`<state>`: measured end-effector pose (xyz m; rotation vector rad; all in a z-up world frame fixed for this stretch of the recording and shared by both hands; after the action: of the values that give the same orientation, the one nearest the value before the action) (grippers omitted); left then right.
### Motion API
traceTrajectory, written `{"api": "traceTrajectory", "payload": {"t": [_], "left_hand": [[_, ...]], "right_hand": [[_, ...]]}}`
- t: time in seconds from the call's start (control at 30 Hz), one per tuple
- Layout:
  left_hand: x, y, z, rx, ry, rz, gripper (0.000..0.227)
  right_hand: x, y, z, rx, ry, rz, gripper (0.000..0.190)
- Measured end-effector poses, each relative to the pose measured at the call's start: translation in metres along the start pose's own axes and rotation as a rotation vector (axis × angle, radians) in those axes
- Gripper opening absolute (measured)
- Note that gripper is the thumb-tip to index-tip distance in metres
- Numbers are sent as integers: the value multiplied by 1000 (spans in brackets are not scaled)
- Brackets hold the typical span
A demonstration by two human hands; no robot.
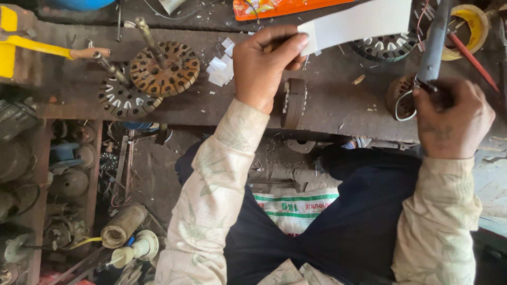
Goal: The person uses a pair of scissors to cut a white sheet of paper into small rectangular pieces. They repeatedly fold the paper and trim it, accumulating a pile of cut pieces on the workbench.
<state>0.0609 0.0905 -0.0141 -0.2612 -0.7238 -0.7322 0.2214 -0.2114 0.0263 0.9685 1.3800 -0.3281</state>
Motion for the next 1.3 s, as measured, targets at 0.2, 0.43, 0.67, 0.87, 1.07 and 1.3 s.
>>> {"api": "traceTrajectory", "payload": {"t": [0.2,0.43,0.67,0.87,1.07,1.3], "left_hand": [[3,-2,2,-5,43,27,17],[-3,-1,7,21,74,52,18],[-5,6,6,57,8,70,18],[-13,15,13,107,-19,138,22],[-16,17,20,157,-97,149,22],[-12,16,14,106,-72,122,20]], "right_hand": [[38,-21,38,28,-190,-15,32],[36,-18,52,302,423,-49,42],[4,-48,-11,300,1431,72,65],[32,-84,-103,325,1597,-381,95],[37,-84,-140,137,1573,-575,109],[47,-84,-141,189,1599,-650,99]]}}
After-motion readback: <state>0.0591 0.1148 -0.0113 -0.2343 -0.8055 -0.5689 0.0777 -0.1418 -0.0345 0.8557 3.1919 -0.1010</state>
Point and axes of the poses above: each hand's wrist, its own y-axis towards the middle knuckle, its own x-axis out of the palm, z = x × y, the point moved 9 cm from there along y, towards the middle knuckle, and after that the axes turned 15 degrees about -y, right-handed, at the moved point
